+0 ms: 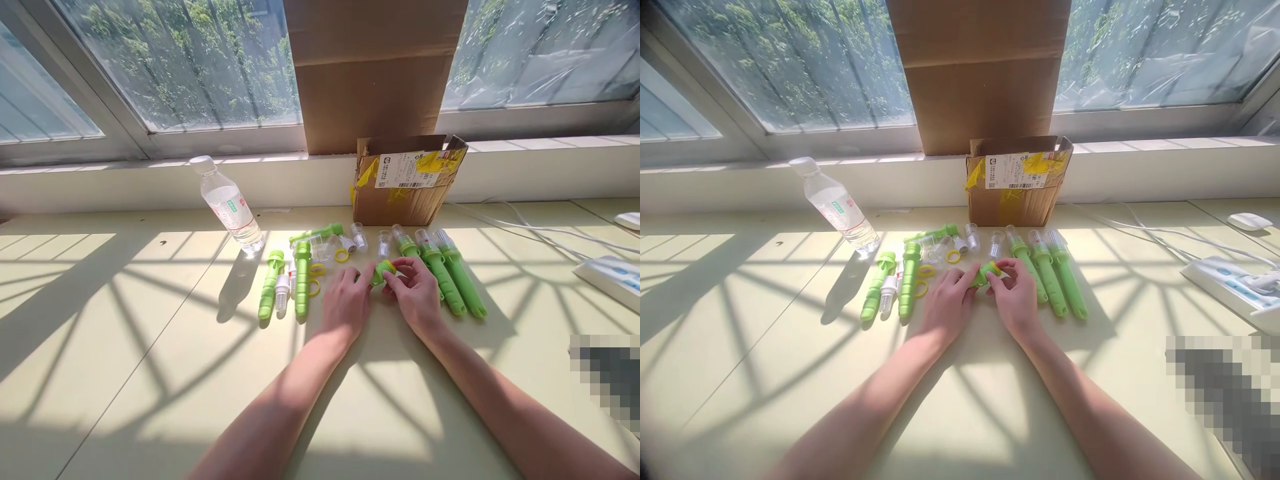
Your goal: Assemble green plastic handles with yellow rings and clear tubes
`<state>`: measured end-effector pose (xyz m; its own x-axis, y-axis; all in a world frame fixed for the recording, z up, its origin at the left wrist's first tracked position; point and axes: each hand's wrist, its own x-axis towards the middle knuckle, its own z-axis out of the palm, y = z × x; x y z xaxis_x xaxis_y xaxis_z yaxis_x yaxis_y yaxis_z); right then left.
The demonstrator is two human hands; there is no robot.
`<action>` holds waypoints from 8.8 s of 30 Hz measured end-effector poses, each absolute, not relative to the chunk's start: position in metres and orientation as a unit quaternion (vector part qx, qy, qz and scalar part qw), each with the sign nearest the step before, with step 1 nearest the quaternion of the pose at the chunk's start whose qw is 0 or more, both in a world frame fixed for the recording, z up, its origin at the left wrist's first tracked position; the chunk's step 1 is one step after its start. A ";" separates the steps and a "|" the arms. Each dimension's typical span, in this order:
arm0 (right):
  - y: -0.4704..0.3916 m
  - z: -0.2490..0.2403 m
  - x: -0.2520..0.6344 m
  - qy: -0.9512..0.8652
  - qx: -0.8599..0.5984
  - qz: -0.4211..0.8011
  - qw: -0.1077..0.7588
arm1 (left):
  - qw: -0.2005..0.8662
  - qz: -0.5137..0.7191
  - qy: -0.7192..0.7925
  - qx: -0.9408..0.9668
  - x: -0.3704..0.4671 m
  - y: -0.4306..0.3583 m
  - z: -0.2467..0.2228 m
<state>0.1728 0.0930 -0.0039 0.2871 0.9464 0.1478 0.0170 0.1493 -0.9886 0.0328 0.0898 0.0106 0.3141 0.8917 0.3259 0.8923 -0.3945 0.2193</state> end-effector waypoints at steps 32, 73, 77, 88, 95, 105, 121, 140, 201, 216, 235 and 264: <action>0.085 0.009 0.168 -0.468 -0.470 0.379 0.646 | -0.020 -0.233 -0.521 -0.821 0.031 0.085 0.011; 0.068 0.011 0.158 -0.506 -0.470 0.299 0.658 | -0.071 -0.365 -0.564 -0.737 0.030 0.087 0.017; 0.067 0.009 0.158 -0.470 -0.450 0.372 0.662 | -0.064 -0.326 -0.601 -0.727 0.030 0.090 0.014; 0.087 0.012 0.171 -0.383 -0.398 0.603 0.576 | -0.025 -0.444 -0.531 -0.722 0.021 0.095 0.003; 0.086 0.016 0.174 -0.373 -0.371 0.637 0.564 | -0.017 -0.347 -0.594 -0.726 0.023 0.093 0.006; 0.089 0.011 0.187 -0.371 -0.301 0.708 0.520 | -0.062 -0.259 -0.625 -0.734 0.026 0.090 0.017; 0.088 0.009 0.188 -0.303 -0.269 0.755 0.516 | -0.017 -0.482 -0.510 -0.712 0.023 0.096 0.005; 0.087 0.012 0.182 -0.322 -0.274 0.748 0.512 | -0.024 -0.183 -0.642 -0.744 0.023 0.089 0.022; 0.096 0.015 0.195 -0.218 -0.272 0.768 0.538 | -0.049 -0.412 -0.566 -0.712 0.017 0.093 0.001; 0.096 0.016 0.196 -0.189 -0.258 0.778 0.541 | -0.100 -0.368 -0.579 -0.720 0.017 0.092 0.005; 0.097 0.015 0.195 -0.180 -0.263 0.773 0.549 | -0.236 -0.404 -0.554 -0.689 0.019 0.094 0.016; 0.098 0.010 0.193 -0.190 -0.242 0.776 0.551 | -0.102 -0.319 -0.601 -0.726 0.022 0.089 0.020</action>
